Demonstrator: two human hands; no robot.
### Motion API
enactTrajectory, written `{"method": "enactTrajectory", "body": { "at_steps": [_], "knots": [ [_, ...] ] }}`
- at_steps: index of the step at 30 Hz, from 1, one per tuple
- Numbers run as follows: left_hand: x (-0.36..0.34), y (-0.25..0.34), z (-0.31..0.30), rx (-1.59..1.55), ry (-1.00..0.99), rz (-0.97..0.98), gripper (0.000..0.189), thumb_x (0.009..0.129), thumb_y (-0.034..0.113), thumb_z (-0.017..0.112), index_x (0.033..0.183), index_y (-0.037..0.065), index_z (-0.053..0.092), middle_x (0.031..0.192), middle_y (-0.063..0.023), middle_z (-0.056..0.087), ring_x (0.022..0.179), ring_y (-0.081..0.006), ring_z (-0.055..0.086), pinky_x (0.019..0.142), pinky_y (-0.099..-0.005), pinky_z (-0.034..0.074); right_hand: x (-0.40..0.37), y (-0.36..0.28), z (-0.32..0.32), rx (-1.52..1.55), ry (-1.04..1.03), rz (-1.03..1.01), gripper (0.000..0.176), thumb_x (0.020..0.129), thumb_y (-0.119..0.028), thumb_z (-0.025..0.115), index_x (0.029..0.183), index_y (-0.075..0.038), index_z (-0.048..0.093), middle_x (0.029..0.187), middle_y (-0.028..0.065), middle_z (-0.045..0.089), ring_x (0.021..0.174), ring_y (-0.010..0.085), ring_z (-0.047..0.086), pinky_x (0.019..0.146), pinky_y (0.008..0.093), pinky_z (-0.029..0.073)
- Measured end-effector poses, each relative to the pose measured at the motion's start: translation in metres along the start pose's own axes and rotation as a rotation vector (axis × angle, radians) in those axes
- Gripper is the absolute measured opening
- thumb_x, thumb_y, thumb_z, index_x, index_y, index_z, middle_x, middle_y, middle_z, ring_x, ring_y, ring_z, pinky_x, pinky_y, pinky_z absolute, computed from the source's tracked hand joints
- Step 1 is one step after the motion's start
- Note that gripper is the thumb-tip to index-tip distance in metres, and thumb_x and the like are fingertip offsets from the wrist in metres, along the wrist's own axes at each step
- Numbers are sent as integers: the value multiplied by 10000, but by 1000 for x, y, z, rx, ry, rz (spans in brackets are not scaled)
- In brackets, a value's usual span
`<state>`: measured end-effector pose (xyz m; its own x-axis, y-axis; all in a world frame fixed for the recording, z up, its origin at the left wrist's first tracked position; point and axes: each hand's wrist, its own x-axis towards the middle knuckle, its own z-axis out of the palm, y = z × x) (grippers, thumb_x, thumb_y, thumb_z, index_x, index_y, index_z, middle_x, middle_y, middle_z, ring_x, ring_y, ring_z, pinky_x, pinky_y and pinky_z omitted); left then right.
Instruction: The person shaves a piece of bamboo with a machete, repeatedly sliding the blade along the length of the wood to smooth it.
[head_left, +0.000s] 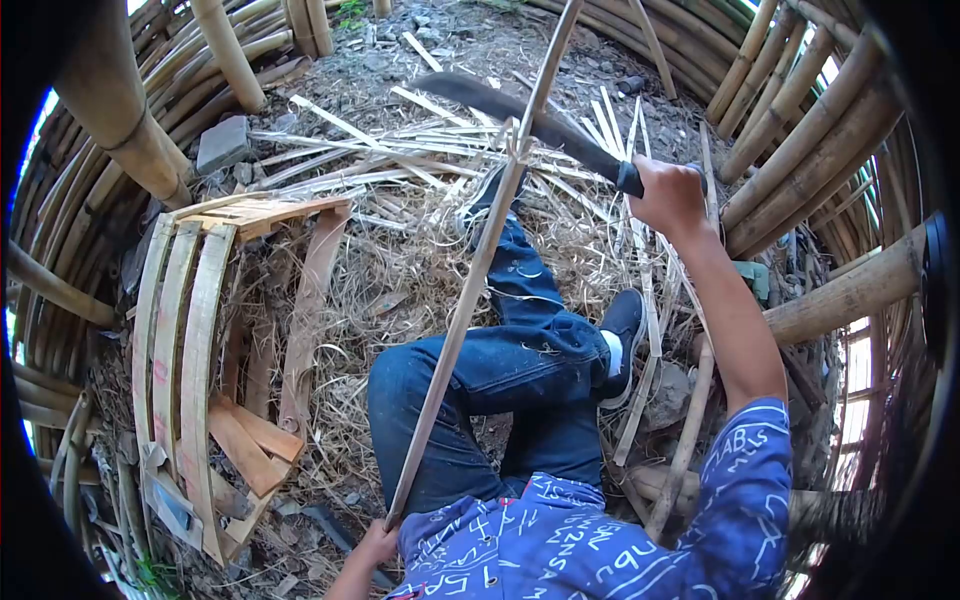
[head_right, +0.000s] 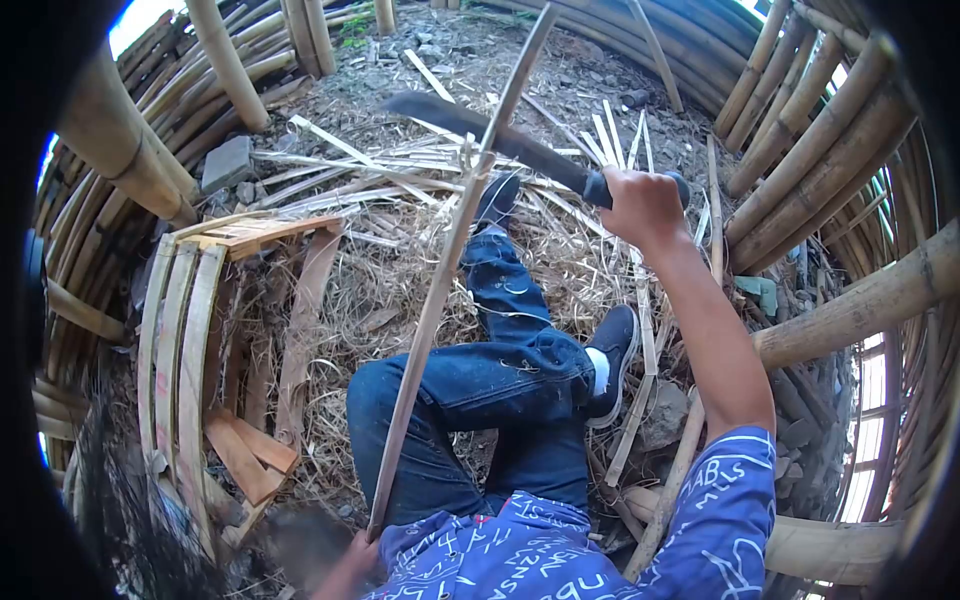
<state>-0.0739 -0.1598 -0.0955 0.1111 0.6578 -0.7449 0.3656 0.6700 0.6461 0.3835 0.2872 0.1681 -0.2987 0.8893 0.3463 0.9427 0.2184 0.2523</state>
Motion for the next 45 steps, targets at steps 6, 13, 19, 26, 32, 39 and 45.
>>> {"method": "enactTrajectory", "body": {
  "at_steps": [6, 13, 19, 26, 32, 39, 45],
  "knots": [
    [10, -26, 5, 9, -22, 8, 281, 924, 228, 504, 870, -22, 622, 635, -62, 566, 648, -114, 510, 576, -351, 452, -26, -9, 11, 62, -8, -55, 132, 661, -136, 669, 765, -88, 604, 670, 118, 646, 616, 288, 659, 606, 422, 508],
    [-6, 9, 1, 18, -27, -73, 282, 925, 234, 508, 911, -20, 629, 631, -78, 579, 659, -110, 527, 577, -347, 456, -58, -87, 20, 172, 37, -510, 65, 635, -90, 627, 650, -104, 565, 588, 69, 626, 529, 217, 640, 533, 347, 508],
    [4, -26, 4, -21, -21, 39, 290, 929, 232, 513, 901, -26, 641, 625, -90, 596, 606, -133, 546, 562, -341, 460, 21, -28, 10, -96, -61, -56, 87, 741, -161, 640, 812, -114, 660, 694, 62, 680, 629, 213, 676, 624, 388, 514],
    [10, 4, -4, 26, -52, 3, 303, 929, 222, 511, 843, -30, 655, 602, -94, 599, 590, -133, 559, 558, -347, 471, 62, 2, 4, -138, -165, 195, 180, 718, -167, 657, 880, -92, 685, 835, 155, 702, 828, 313, 697, 759, 438, 543],
    [-1, 1, -7, 53, -45, 26, 289, 922, 214, 516, 835, -35, 634, 602, -79, 581, 592, -122, 513, 570, -343, 456, 45, -8, 10, -86, -147, 145, 192, 700, -194, 663, 854, -80, 656, 807, 165, 696, 790, 333, 693, 727, 439, 544],
    [-2, 14, -3, 37, -21, 41, 274, 924, 198, 518, 810, -22, 635, 597, -57, 559, 613, -108, 487, 577, -330, 444, 31, -3, 1, -46, -113, 186, 215, 683, -195, 661, 857, -68, 653, 807, 177, 692, 791, 342, 688, 732, 444, 541],
    [2, 0, -4, 36, -18, 18, 295, 931, 213, 521, 767, -10, 623, 548, -25, 519, 548, -100, 479, 517, -321, 422, 21, -1, 8, 131, -133, 240, 210, 703, -191, 625, 862, -61, 668, 812, 194, 685, 798, 365, 678, 756, 458, 534]
  ]
}}
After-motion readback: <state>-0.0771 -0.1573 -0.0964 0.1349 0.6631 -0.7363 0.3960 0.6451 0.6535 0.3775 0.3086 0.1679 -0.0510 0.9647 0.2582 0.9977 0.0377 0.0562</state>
